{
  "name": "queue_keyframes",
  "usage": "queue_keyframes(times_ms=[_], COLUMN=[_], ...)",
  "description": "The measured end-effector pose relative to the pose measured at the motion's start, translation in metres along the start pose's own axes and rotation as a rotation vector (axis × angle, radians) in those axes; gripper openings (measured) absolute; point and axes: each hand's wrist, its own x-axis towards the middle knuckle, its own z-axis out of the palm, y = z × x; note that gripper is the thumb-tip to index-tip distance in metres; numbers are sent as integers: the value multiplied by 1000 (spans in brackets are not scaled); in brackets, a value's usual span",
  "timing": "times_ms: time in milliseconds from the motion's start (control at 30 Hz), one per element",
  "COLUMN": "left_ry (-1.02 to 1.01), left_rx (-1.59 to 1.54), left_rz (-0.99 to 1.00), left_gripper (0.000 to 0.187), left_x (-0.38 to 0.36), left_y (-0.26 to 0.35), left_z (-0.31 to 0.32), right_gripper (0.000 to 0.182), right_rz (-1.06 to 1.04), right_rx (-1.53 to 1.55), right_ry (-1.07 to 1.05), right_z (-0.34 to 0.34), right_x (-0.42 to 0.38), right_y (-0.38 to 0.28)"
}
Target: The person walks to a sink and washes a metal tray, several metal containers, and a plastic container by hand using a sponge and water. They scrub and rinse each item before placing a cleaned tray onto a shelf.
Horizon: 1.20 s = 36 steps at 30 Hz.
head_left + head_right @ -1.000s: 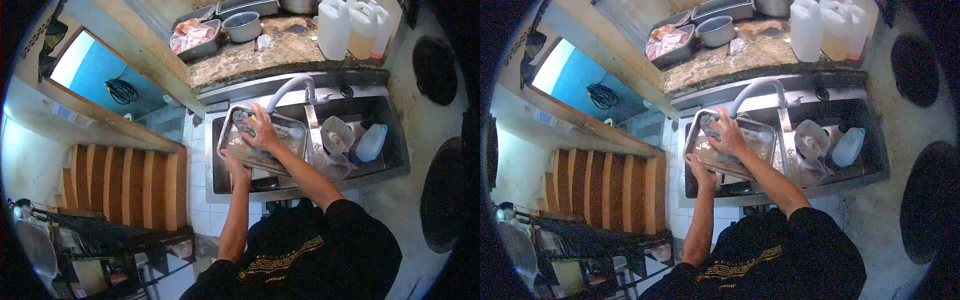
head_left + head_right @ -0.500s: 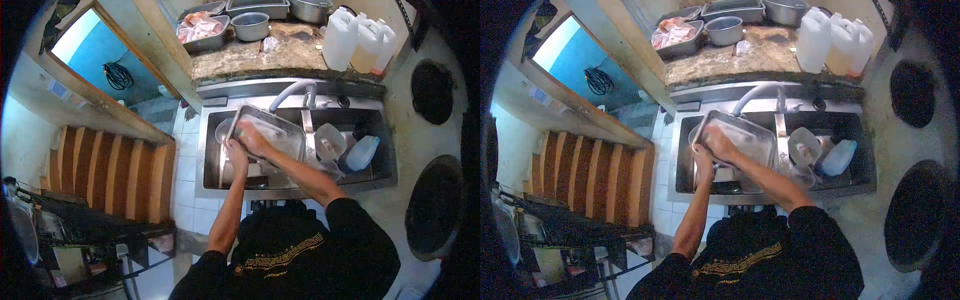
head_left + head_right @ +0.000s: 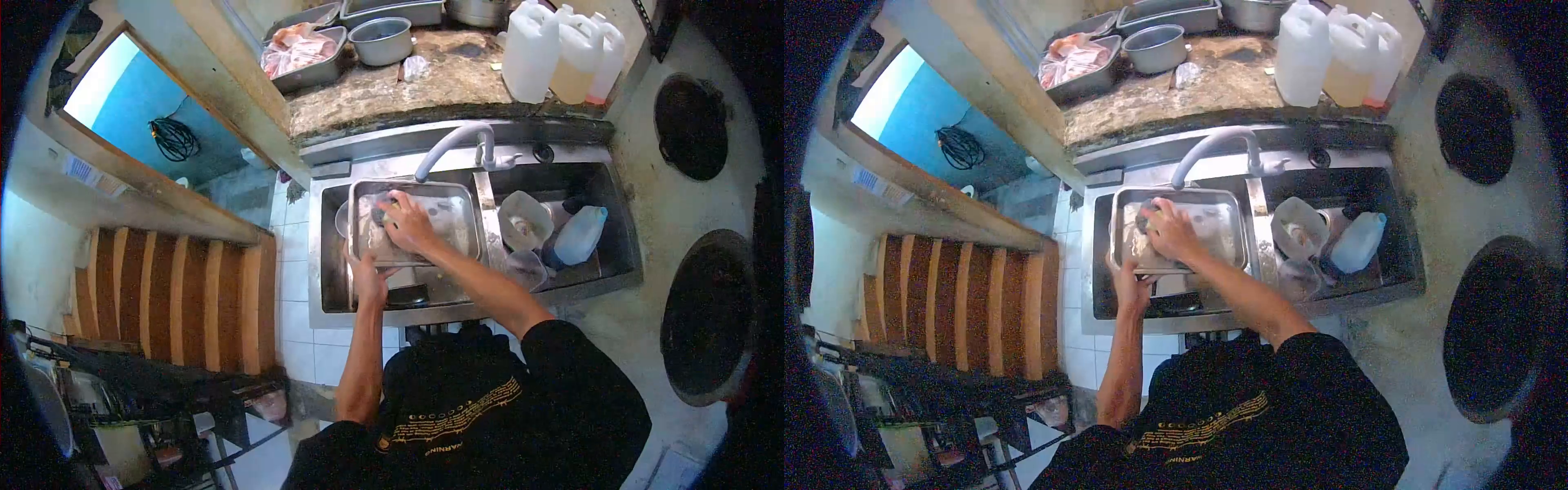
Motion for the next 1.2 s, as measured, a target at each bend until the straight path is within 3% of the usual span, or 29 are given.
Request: queue_keyframes(times_ms=[100,200,300,367,433,533,633,700,800,933,967,1067,1167,1200], left_ry=[5,61,97,67,37,46,130,217,280,250,230,236,199,187], left_rx=[-51,-33,64,198,337,451,399,223,122,136,145,297,435,405], left_rz=[79,201,326,443,541,601,574,478,476,558,575,580,593,505], left_gripper=[69,75,74,74,75,77,76,75,75,77,78,79,78,77], left_x=[-38,-57,-50,-44,-44,-44,-31,-28,-28,-38,-43,-49,-56,-61], left_y=[21,38,21,7,-3,-18,-23,-19,-22,-24,-23,-22,-14,-12], left_z=[15,35,33,36,40,40,33,31,26,21,22,29,37,45], right_gripper=[40,39,34,33,33,34,38,40,42,42,43,39,31,30], right_rz=[110,356,431,427,502,596,439,338,334,588,508,640,461,407], right_rx=[-178,-132,-110,-330,-285,130,355,417,27,-206,-235,-162,66,135], right_ry=[-63,157,168,14,-144,-232,-115,-177,-545,-613,-544,-397,8,129], right_z=[-24,-10,2,51,65,48,42,39,15,16,17,28,49,49], right_x=[-9,-15,-23,-47,-61,-57,-65,-67,-57,-59,-60,-49,-45,-40], right_y=[10,51,50,89,95,34,-2,-5,-2,56,63,70,81,82])
